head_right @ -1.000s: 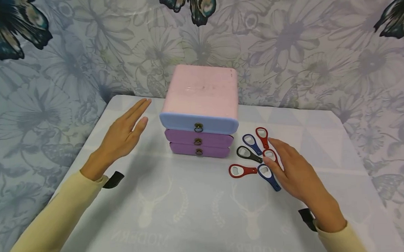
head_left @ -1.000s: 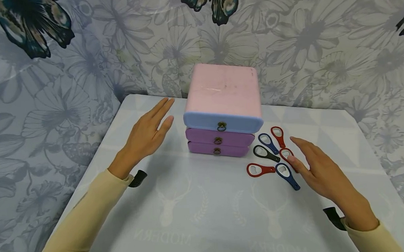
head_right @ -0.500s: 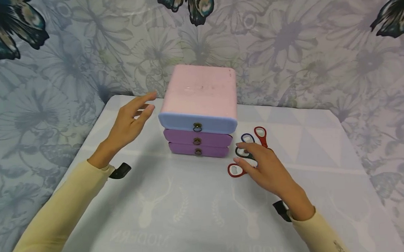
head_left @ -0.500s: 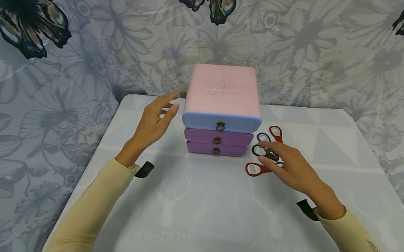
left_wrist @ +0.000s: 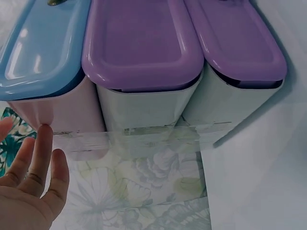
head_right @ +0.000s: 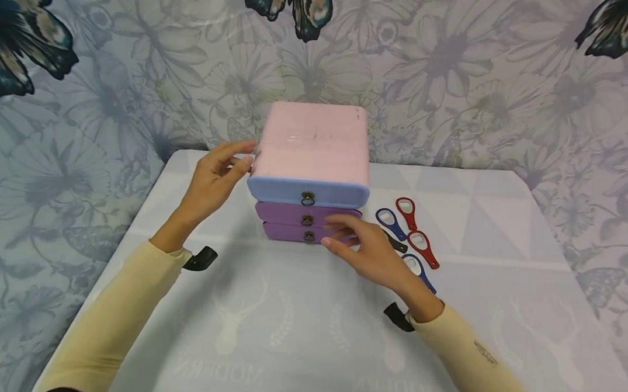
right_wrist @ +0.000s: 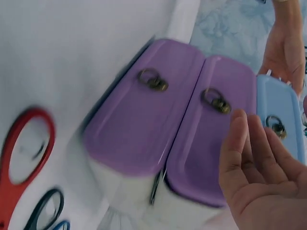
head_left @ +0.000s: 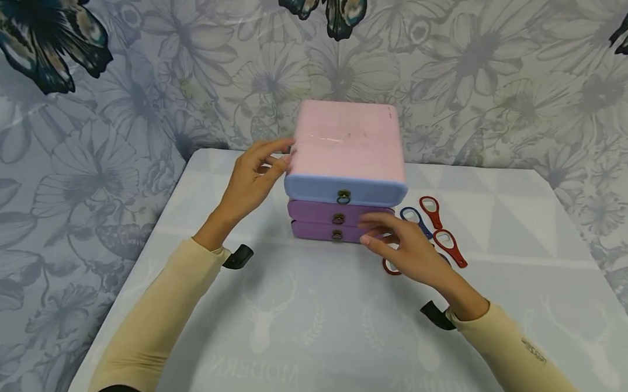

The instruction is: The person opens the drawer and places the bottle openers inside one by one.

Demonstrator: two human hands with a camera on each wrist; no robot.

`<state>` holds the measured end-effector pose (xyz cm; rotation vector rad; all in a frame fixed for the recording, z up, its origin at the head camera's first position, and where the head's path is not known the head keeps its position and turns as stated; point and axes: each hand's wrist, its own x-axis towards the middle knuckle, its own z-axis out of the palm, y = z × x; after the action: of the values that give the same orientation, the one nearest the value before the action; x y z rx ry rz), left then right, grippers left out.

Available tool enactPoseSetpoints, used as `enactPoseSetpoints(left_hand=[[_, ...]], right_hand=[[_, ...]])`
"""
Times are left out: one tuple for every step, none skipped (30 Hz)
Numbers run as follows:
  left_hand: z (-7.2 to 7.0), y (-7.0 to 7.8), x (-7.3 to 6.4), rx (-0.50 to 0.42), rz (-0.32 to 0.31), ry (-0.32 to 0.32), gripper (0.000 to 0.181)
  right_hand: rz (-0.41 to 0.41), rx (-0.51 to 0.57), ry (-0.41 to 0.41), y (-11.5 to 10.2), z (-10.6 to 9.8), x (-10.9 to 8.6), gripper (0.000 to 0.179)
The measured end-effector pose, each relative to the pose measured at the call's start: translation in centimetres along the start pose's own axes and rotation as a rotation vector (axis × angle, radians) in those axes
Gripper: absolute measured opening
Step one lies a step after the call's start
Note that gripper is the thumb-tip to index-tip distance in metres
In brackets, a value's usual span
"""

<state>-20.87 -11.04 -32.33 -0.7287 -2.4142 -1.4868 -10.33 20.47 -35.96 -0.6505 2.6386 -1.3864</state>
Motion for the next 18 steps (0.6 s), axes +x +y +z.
enactPoseSetpoints(left_hand=[[0.0, 0.1, 0.1, -0.009, 0.003, -0.004, 0.037], [0.0, 0.1, 0.2, -0.017, 0.005, -0.009, 0.036], [0.0, 0.1, 0.2, -0.022, 0.004, -0.015, 0.036], [0.0, 0.1, 0.2, -0.025, 0.001, -0.020, 0.036], [0.0, 0.1, 0.3, -0.021, -0.002, -0.026, 0.035], [0.0, 0.1, 0.3, -0.020, -0.005, -0.031, 0.035], [0.0, 0.1, 0.3, -0.019, -0.008, -0.036, 0.035], [0.0, 0.1, 0.3, -0.018, -0.010, -0.040, 0.035], [0.0, 0.1, 0.3, -0.014, -0.010, -0.043, 0.035], [0.0, 0.1, 0.3, -0.014, -0.007, -0.047, 0.034], [0.0, 0.1, 0.3, -0.012, -0.004, -0.049, 0.033], [0.0, 0.1, 0.3, -0.012, 0.000, -0.050, 0.033], [0.0, 0.1, 0.3, -0.013, 0.004, -0.050, 0.032], [0.0, 0.1, 0.3, -0.018, 0.009, -0.049, 0.031], [0.0, 0.1, 0.3, -0.021, 0.013, -0.048, 0.030], [0.0, 0.1, 0.3, -0.025, 0.017, -0.047, 0.029], [0.0, 0.1, 0.3, -0.029, 0.021, -0.045, 0.029], [-0.1, 0.1, 0.3, -0.031, 0.023, -0.043, 0.028]], right_hand=[[0.006, 0.032, -0.002, -0.2, 0.2, 0.2, 0.042], [0.015, 0.063, -0.003, -0.3, 0.4, 0.4, 0.042], [0.029, 0.099, -0.001, -0.5, 0.5, 0.6, 0.042], [0.044, 0.149, -0.003, -0.7, 0.7, 0.8, 0.042], [0.061, 0.201, -0.003, -0.9, 0.8, 1.0, 0.042], [0.072, 0.243, 0.000, -0.9, 1.0, 1.2, 0.042], [0.083, 0.286, 0.001, -1.0, 1.2, 1.4, 0.041], [0.093, 0.326, 0.000, -1.0, 1.3, 1.6, 0.041], [0.100, 0.362, 0.000, -1.0, 1.5, 1.8, 0.041], [0.104, 0.391, -0.003, -1.0, 1.6, 2.0, 0.041], [0.108, 0.409, -0.003, -0.9, 1.8, 2.2, 0.041], [0.111, 0.425, -0.005, -0.9, 2.0, 2.3, 0.042], [0.117, 0.443, -0.006, -0.8, 2.1, 2.4, 0.042], [0.119, 0.457, -0.009, -0.8, 2.2, 2.5, 0.042], [0.124, 0.468, -0.012, -0.8, 2.4, 2.6, 0.043], [0.125, 0.475, -0.017, -0.7, 2.5, 2.7, 0.043], [0.132, 0.485, -0.018, -0.8, 2.6, 2.8, 0.043], [0.143, 0.493, -0.021, -0.8, 2.7, 2.8, 0.043]])
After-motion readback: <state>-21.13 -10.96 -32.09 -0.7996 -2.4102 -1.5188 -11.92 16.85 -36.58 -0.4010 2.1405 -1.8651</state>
